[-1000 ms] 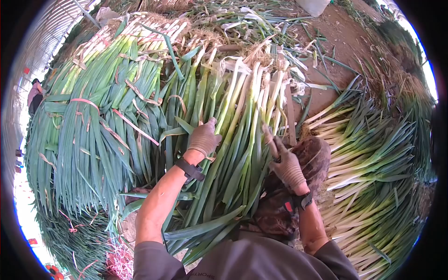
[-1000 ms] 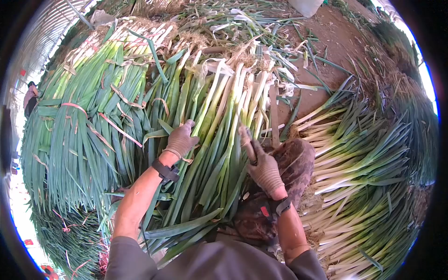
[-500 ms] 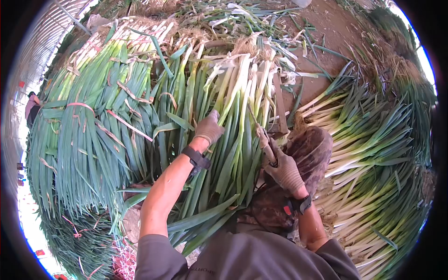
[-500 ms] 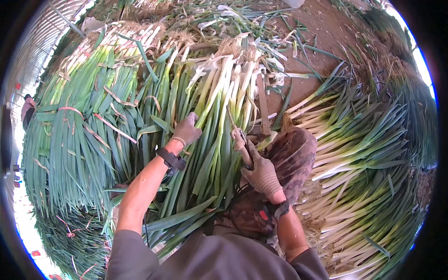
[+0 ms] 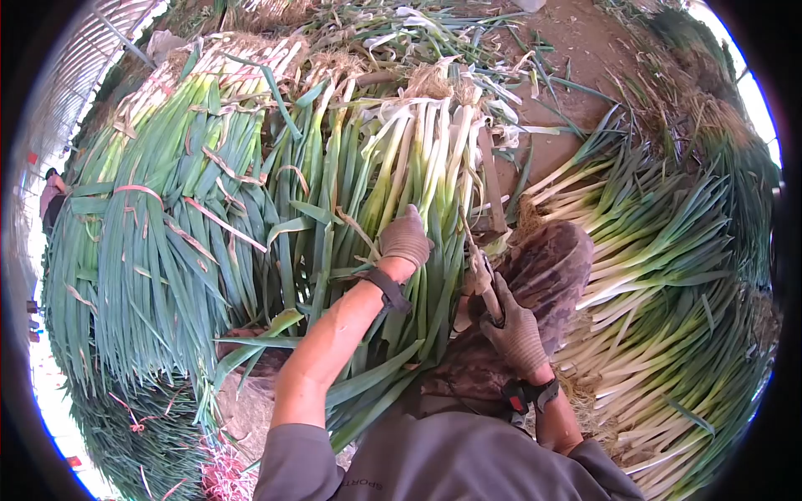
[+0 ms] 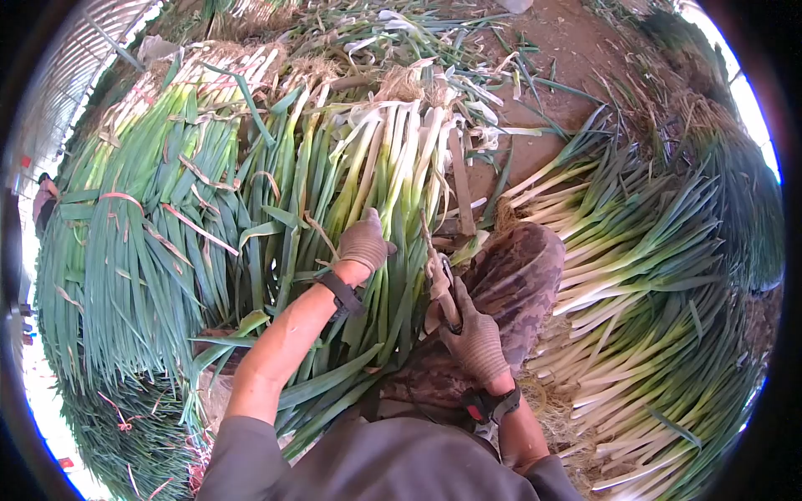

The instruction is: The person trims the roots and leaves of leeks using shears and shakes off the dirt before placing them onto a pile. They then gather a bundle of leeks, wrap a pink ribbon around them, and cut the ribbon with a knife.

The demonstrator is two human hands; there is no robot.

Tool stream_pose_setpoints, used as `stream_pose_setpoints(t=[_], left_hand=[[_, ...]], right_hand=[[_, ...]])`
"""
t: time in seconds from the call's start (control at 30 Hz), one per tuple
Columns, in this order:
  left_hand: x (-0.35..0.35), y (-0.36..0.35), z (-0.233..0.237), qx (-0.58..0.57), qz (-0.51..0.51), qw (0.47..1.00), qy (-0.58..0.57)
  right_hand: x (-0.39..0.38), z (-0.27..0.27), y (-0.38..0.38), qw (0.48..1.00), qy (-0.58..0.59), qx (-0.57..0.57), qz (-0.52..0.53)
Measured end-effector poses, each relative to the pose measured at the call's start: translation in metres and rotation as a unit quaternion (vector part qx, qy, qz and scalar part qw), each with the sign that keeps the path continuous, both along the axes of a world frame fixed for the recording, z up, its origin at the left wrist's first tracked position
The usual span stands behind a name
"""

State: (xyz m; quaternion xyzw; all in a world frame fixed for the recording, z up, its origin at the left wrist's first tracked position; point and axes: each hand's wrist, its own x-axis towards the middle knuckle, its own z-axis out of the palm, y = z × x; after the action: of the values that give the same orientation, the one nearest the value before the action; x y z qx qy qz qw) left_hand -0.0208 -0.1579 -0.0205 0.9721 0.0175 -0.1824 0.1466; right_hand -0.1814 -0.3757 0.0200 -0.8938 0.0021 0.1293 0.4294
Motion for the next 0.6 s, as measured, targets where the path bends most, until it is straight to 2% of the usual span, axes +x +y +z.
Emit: stream_pose_setpoints(t=[0.1, 0.17, 0.27, 0.3, 0.37, 0.4, 0.43, 0.5, 0.6], left_hand=[[0.006, -0.002, -0.017, -0.002, 0.010, 1.000, 0.011], [0.014, 0.013, -0.019, -0.078, 0.041, 0.996, 0.017], [0.019, 0.042, 0.005, -0.192, 0.060, 0.977, 0.065], [0.017, 0.050, -0.001, -0.258, 0.076, 0.963, 0.019], [0.013, 0.070, -0.004, -0.370, 0.114, 0.921, 0.043], [0.003, 0.070, 0.025, -0.363, 0.129, 0.921, 0.050], [-0.002, 0.076, 0.050, -0.429, 0.124, 0.887, 0.120], [-0.023, 0.088, 0.023, -0.442, 0.177, 0.878, -0.052], [-0.031, 0.112, 0.027, -0.472, 0.121, 0.873, 0.032]], right_hand=[[0.003, 0.003, 0.002, 1.000, -0.015, 0.023, -0.007], [0.013, 0.007, 0.006, 0.999, -0.001, 0.038, -0.031], [0.016, 0.027, 0.007, 0.999, 0.046, 0.010, 0.007], [0.014, 0.026, 0.007, 0.999, 0.037, 0.009, 0.039], [0.008, 0.022, 0.009, 0.994, 0.018, 0.008, 0.105], [0.007, 0.024, 0.011, 0.995, 0.031, 0.008, 0.098], [0.008, 0.020, 0.012, 0.996, 0.013, 0.014, 0.082], [0.010, 0.010, 0.014, 0.998, -0.023, 0.026, 0.048], [0.018, 0.013, 0.019, 0.995, 0.002, 0.011, 0.094]])
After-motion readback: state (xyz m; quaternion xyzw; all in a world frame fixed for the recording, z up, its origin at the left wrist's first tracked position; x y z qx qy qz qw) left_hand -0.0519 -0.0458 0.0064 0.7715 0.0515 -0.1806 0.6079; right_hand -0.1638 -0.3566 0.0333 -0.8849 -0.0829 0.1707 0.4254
